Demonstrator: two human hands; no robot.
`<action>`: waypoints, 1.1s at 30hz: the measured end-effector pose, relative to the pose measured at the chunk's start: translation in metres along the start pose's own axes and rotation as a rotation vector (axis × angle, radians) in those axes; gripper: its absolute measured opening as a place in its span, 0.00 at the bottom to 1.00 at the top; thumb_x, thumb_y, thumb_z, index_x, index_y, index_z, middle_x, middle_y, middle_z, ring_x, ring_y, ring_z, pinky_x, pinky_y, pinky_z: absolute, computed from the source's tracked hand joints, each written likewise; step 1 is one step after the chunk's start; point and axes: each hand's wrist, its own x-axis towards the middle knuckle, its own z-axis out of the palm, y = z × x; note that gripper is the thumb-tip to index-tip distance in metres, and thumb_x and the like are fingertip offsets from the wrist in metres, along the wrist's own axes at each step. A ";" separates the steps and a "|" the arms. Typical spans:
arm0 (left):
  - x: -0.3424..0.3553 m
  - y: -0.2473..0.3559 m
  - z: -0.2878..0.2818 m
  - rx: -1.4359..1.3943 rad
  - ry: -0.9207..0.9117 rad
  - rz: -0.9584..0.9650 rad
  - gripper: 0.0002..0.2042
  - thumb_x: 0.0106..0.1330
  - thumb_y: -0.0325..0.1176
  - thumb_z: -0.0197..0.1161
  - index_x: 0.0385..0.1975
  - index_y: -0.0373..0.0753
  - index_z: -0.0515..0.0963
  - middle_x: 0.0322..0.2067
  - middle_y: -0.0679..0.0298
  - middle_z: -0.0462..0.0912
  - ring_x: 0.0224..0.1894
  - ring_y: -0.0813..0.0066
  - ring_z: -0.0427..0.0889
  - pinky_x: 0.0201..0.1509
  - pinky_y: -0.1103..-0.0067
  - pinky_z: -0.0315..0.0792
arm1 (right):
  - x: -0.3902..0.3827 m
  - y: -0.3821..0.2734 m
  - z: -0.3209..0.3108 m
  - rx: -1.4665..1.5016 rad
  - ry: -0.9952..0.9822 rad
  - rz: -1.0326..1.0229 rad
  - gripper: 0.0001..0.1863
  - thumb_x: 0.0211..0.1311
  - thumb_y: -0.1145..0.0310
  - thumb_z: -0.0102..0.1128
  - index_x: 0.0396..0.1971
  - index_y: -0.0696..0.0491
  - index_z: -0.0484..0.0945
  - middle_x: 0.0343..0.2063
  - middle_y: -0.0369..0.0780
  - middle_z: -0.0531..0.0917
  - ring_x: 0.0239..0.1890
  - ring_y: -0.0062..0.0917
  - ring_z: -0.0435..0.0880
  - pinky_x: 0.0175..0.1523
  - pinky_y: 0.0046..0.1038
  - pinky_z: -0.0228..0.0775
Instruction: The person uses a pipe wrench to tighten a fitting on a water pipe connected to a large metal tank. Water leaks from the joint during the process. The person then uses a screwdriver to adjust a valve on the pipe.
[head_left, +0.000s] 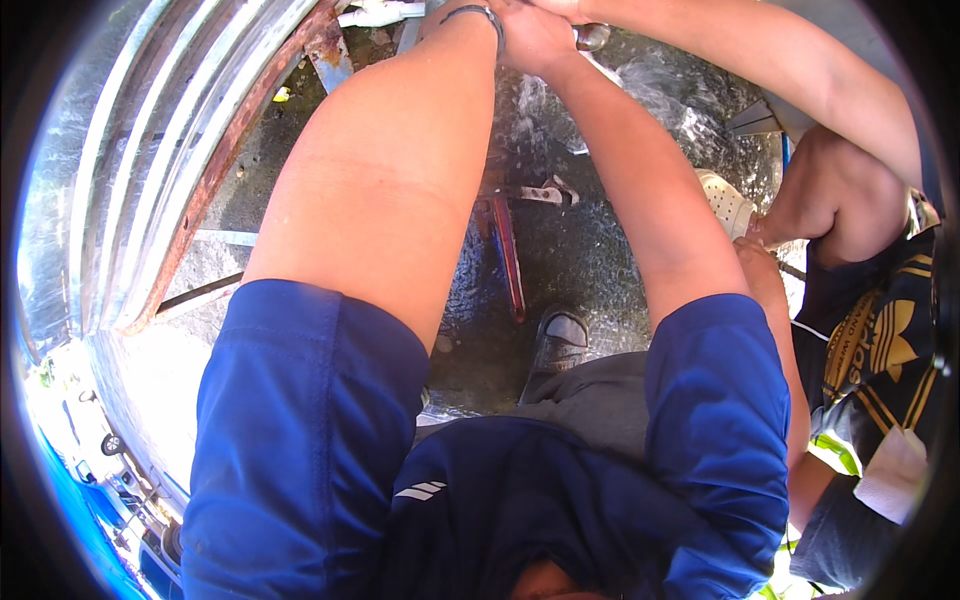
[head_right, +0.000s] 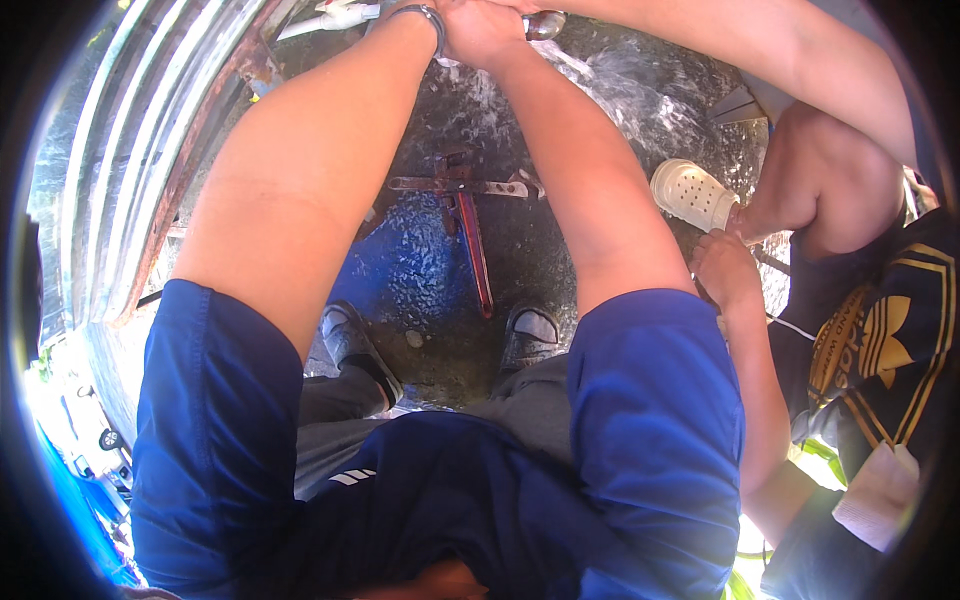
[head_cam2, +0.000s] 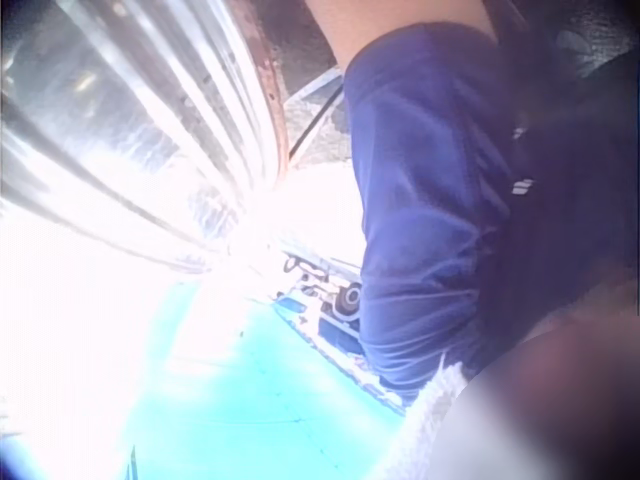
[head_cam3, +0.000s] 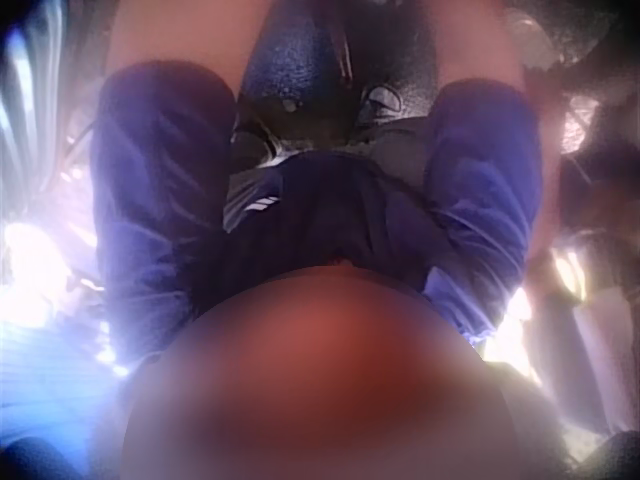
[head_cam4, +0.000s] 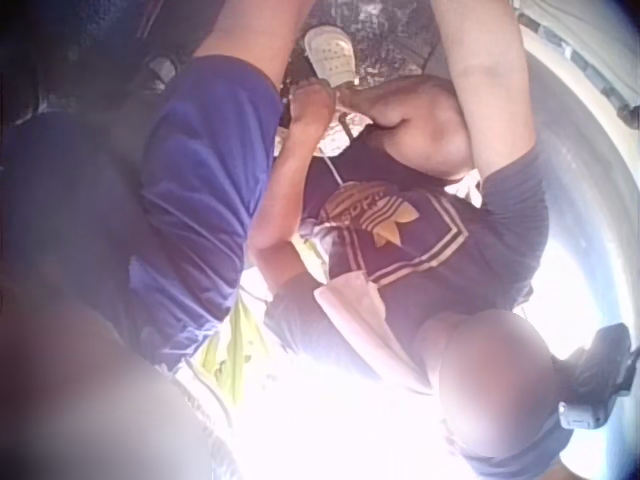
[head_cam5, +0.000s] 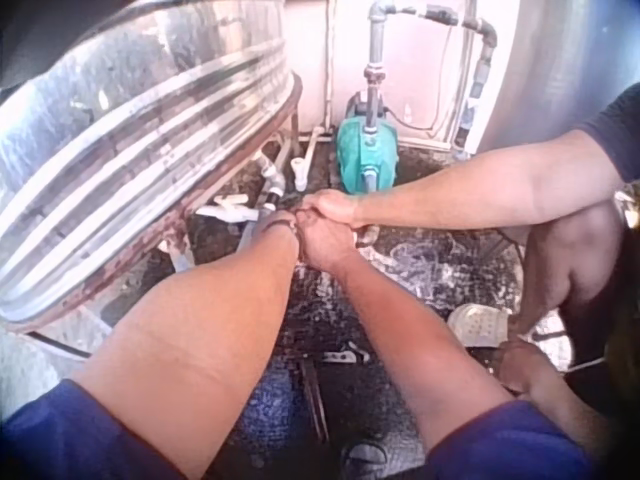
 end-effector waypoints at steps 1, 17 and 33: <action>0.000 -0.001 -0.002 -0.005 -0.003 0.001 0.25 0.68 0.35 0.67 0.60 0.26 0.72 0.59 0.44 0.77 0.55 0.60 0.84 0.53 0.68 0.81 | -0.001 0.001 0.000 -0.003 0.023 -0.063 0.20 0.54 0.63 0.66 0.45 0.56 0.81 0.45 0.51 0.85 0.49 0.45 0.85 0.54 0.43 0.78; 0.003 -0.002 -0.006 -0.014 -0.019 0.018 0.25 0.68 0.35 0.66 0.60 0.26 0.72 0.58 0.45 0.78 0.54 0.60 0.85 0.53 0.68 0.81 | -0.003 0.003 0.002 0.095 0.120 -0.129 0.19 0.55 0.64 0.66 0.46 0.55 0.80 0.45 0.49 0.85 0.48 0.43 0.85 0.53 0.41 0.78; 0.004 -0.001 -0.006 -0.008 -0.026 0.028 0.25 0.68 0.36 0.66 0.59 0.27 0.73 0.57 0.46 0.79 0.53 0.61 0.85 0.52 0.68 0.81 | -0.006 -0.005 -0.017 0.141 0.085 -0.094 0.20 0.53 0.63 0.67 0.44 0.59 0.81 0.42 0.50 0.86 0.48 0.43 0.85 0.54 0.40 0.79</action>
